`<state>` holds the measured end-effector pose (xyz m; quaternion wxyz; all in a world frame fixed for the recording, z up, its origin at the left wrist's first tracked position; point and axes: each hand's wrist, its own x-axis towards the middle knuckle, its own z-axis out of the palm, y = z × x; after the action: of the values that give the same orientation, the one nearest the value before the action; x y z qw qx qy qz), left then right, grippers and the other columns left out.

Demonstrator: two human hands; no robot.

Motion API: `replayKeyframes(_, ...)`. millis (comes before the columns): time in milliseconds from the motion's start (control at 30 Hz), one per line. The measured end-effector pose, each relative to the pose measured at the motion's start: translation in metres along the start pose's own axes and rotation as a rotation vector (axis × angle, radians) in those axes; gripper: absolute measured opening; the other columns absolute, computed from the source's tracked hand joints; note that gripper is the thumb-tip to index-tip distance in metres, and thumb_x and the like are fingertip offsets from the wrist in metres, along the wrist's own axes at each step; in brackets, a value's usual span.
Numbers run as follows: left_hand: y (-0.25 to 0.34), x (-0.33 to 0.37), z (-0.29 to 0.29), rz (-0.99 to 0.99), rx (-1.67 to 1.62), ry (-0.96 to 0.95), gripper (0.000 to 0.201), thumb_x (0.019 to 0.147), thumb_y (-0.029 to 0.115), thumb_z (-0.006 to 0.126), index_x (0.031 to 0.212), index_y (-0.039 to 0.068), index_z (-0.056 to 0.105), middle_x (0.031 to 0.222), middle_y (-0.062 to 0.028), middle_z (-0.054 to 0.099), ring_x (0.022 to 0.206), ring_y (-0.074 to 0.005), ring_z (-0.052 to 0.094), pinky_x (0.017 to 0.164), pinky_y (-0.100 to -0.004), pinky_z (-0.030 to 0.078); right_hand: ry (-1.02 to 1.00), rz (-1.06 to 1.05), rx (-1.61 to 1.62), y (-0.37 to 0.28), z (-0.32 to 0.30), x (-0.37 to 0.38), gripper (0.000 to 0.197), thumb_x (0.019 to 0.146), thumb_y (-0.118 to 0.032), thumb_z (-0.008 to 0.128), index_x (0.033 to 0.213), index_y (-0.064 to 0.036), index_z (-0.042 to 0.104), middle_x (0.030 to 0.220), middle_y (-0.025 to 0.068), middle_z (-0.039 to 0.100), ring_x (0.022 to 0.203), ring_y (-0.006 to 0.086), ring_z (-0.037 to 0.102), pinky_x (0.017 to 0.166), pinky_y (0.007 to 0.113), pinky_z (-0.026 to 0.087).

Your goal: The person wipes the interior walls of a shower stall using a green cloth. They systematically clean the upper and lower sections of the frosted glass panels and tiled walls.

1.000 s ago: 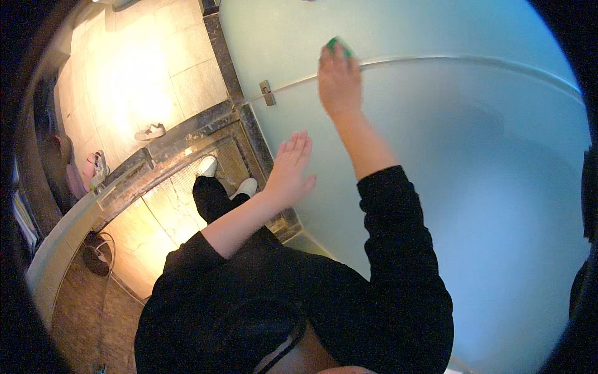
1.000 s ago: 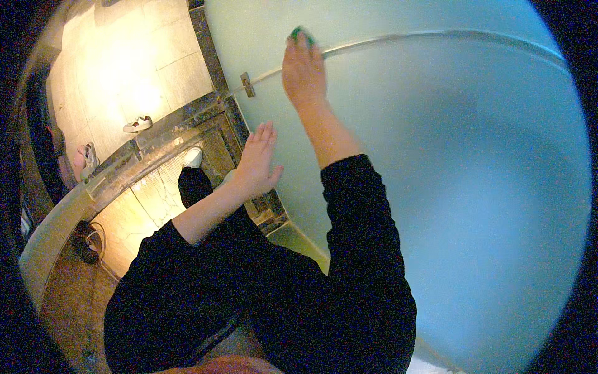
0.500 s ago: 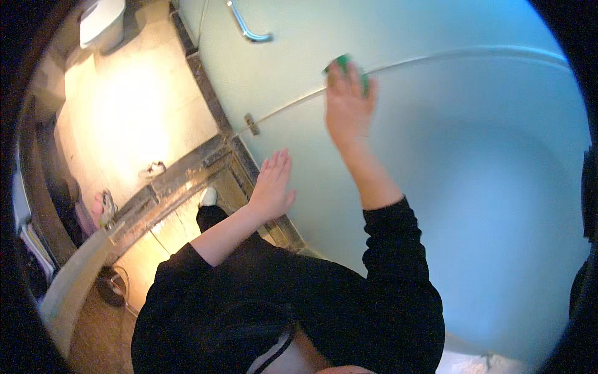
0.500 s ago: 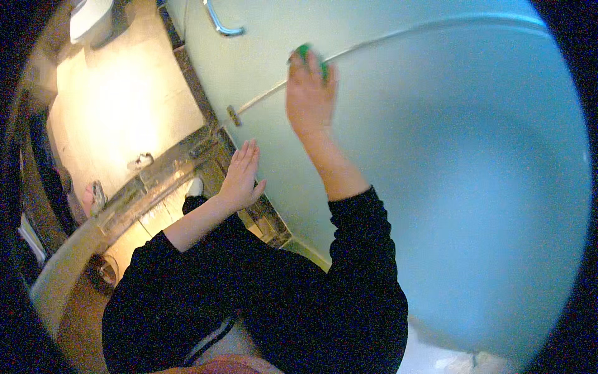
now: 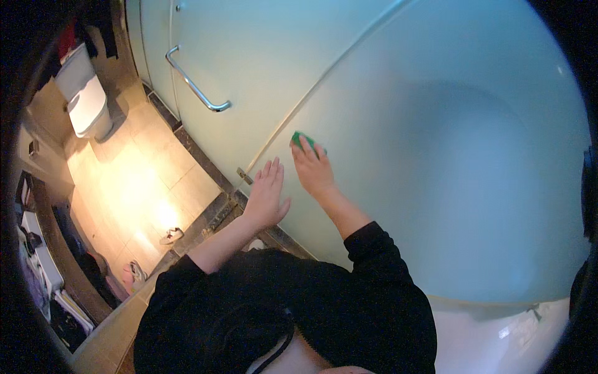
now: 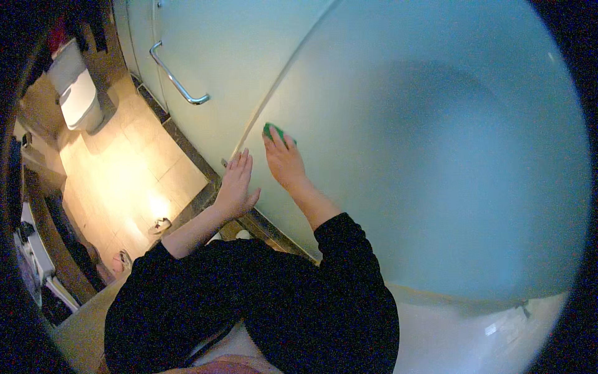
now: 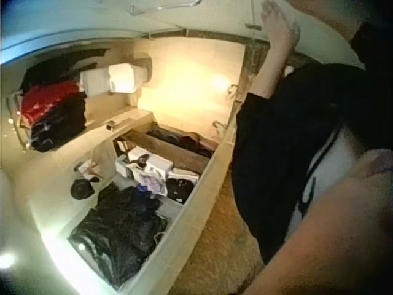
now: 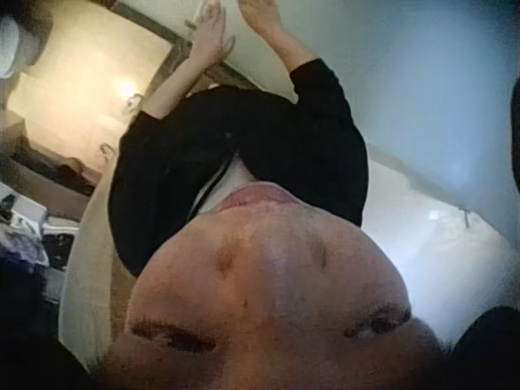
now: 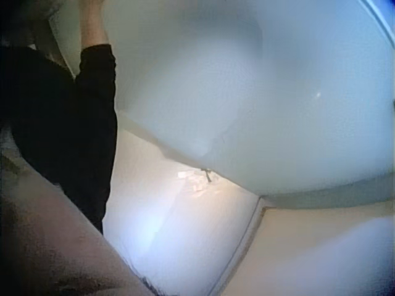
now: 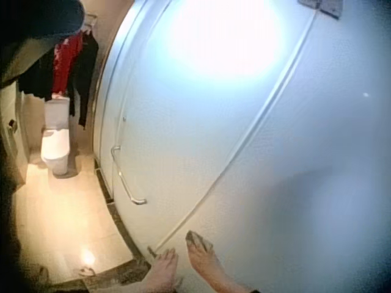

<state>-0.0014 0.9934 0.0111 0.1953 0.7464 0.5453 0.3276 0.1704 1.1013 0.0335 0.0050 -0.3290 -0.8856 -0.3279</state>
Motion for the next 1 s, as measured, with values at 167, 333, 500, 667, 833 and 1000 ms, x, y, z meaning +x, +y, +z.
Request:
replayKeyframes(167, 0.009, 0.017, -0.004, 0.016, 0.011, 0.064, 0.095, 0.08, 0.019, 0.073, 0.151, -0.008, 0.017, 0.159, -0.0309, 0.016, 0.146, -0.0483, 0.018, 0.119, -0.054, 0.02, 0.082, 0.078, 0.025, 0.036, -0.048, 0.008, 0.036, 0.088, -0.015, 0.058, 0.124, -0.0176, 0.066, 0.141, -0.0074, 0.053, 0.137, 0.0168, 0.042, 0.108, 0.043, 0.03)
replayKeyframes(333, 0.033, 0.038, -0.004, 0.11, -0.036, 0.241, 0.094, 0.082, 0.017, 0.072, 0.153, -0.007, 0.014, 0.16, -0.0293, 0.013, 0.147, -0.0477, 0.017, 0.119, -0.0539, 0.019, 0.629, 0.399, -0.199, 0.146, -0.177, 0.065, 0.04, 0.087, -0.018, 0.063, 0.125, -0.0286, 0.067, 0.145, -0.0093, 0.052, 0.135, 0.0235, 0.043, 0.103, 0.046, 0.03)
replayKeyframes(500, 0.061, 0.059, 0.001, 0.099, -0.041, 0.288, 0.089, 0.083, 0.018, 0.068, 0.151, -0.01, 0.017, 0.159, -0.0302, 0.015, 0.148, -0.0452, 0.016, 0.12, -0.0534, 0.016, 0.483, 0.341, -0.184, 0.123, -0.151, 0.051, 0.035, 0.086, -0.017, 0.064, 0.119, -0.0261, 0.071, 0.142, -0.0092, 0.054, 0.136, 0.0209, 0.042, 0.104, 0.046, 0.029)
replayKeyframes(667, 0.069, 0.059, 0.008, 0.133, -0.055, 0.401, 0.09, 0.082, 0.016, 0.067, 0.151, -0.009, 0.017, 0.159, -0.0302, 0.015, 0.148, -0.0444, 0.016, 0.12, -0.053, 0.015, 0.317, 0.195, 0.052, 0.067, -0.086, -0.011, 0.028, 0.09, -0.017, 0.056, 0.113, -0.0183, 0.072, 0.139, -0.0078, 0.056, 0.137, 0.0165, 0.042, 0.108, 0.041, 0.028)
replayKeyframes(833, 0.069, 0.048, 0.011, 0.125, -0.047, 0.439, 0.089, 0.08, 0.011, 0.066, 0.152, -0.009, 0.017, 0.159, -0.0304, 0.015, 0.149, -0.0442, 0.016, 0.12, -0.0528, 0.016, 0.268, 0.142, 0.206, 0.053, -0.068, -0.048, 0.027, 0.087, -0.016, 0.058, 0.111, -0.0179, 0.072, 0.139, -0.0075, 0.056, 0.137, 0.0161, 0.042, 0.11, 0.041, 0.027)
replayKeyframes(1000, 0.086, 0.06, 0.007, 0.164, -0.053, 0.426, 0.089, 0.08, 0.009, 0.066, 0.152, -0.009, 0.018, 0.159, -0.03, 0.015, 0.149, -0.0441, 0.016, 0.12, -0.0529, 0.016, 0.259, 0.178, 0.315, 0.064, -0.084, -0.057, 0.028, 0.087, -0.015, 0.061, 0.111, -0.0207, 0.073, 0.14, -0.0078, 0.056, 0.137, 0.0171, 0.044, 0.11, 0.041, 0.025)
